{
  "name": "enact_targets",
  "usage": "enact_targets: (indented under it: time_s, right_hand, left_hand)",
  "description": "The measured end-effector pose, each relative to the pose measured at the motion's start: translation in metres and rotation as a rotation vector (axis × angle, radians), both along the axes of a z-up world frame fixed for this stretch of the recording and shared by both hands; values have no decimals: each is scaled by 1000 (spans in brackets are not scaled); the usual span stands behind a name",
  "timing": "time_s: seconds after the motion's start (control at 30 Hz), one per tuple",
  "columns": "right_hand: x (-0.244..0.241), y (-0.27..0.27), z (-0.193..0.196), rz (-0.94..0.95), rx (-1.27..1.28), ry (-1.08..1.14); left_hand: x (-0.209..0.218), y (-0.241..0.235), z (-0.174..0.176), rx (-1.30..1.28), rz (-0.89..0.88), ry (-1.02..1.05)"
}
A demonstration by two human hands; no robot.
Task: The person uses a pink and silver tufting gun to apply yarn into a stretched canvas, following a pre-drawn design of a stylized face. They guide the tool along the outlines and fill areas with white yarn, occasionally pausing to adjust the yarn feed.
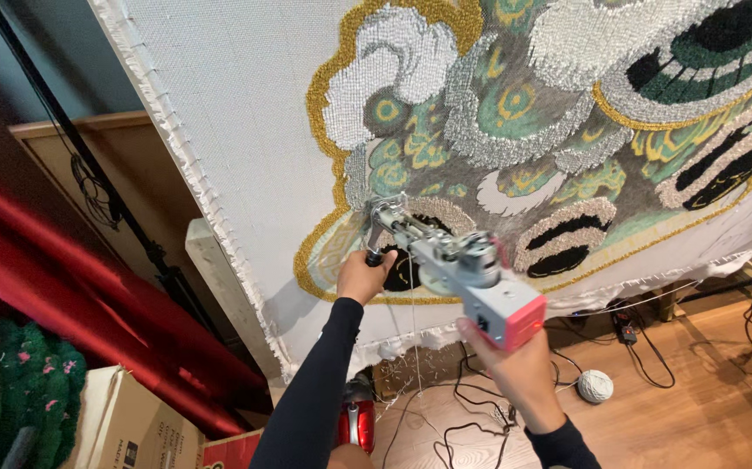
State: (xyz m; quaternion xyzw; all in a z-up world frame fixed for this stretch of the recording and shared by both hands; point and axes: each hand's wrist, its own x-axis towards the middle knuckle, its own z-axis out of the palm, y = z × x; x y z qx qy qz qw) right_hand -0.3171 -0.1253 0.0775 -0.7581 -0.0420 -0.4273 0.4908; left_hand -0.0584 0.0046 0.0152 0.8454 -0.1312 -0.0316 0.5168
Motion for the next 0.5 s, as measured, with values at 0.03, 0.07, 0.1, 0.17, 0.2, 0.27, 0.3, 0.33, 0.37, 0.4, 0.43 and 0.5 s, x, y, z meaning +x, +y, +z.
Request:
enact_targets:
  time_s: [0.03,0.07,0.1,0.17,0.2,0.27,0.3,0.33,0.37,0.4,0.43,0.5]
  right_hand:
    - [2,2,0,-18,-40,38]
    - [5,6,-3,-37,-80,76]
    - [7,8,-7,-56,-121,113]
    - [14,13,-17,-33,210,329]
    - [17,15,-22,-18,375,436]
    - [18,18,-32,-9,485,477]
    - [19,18,-36,-5,540,498]
    - [20,19,-39,6,563,486]
    - [21,18,-42,15,584,471]
    - [22,17,-44,25,606,456]
    - [23,17,-46,37,609,440]
    - [25,19,-48,64,616,407]
  left_hand:
    - [4,3,-1,-19,-12,8]
    - [9,5,-2,-38,-24,16]
    - [14,7,-3,6,-15,-33]
    - [22,10,-3,94,3,-133]
    - [23,10,-3,90,-4,-108]
    - [24,10,-2,83,-15,-56]
    - [24,11,-2,76,-6,-75]
    - [23,12,-3,70,3,-95]
    - [23,11,-2,62,10,-115]
    - [24,10,-1,77,20,-124]
    - [25,10,0,93,32,-132]
    - [25,10,2,98,53,-149]
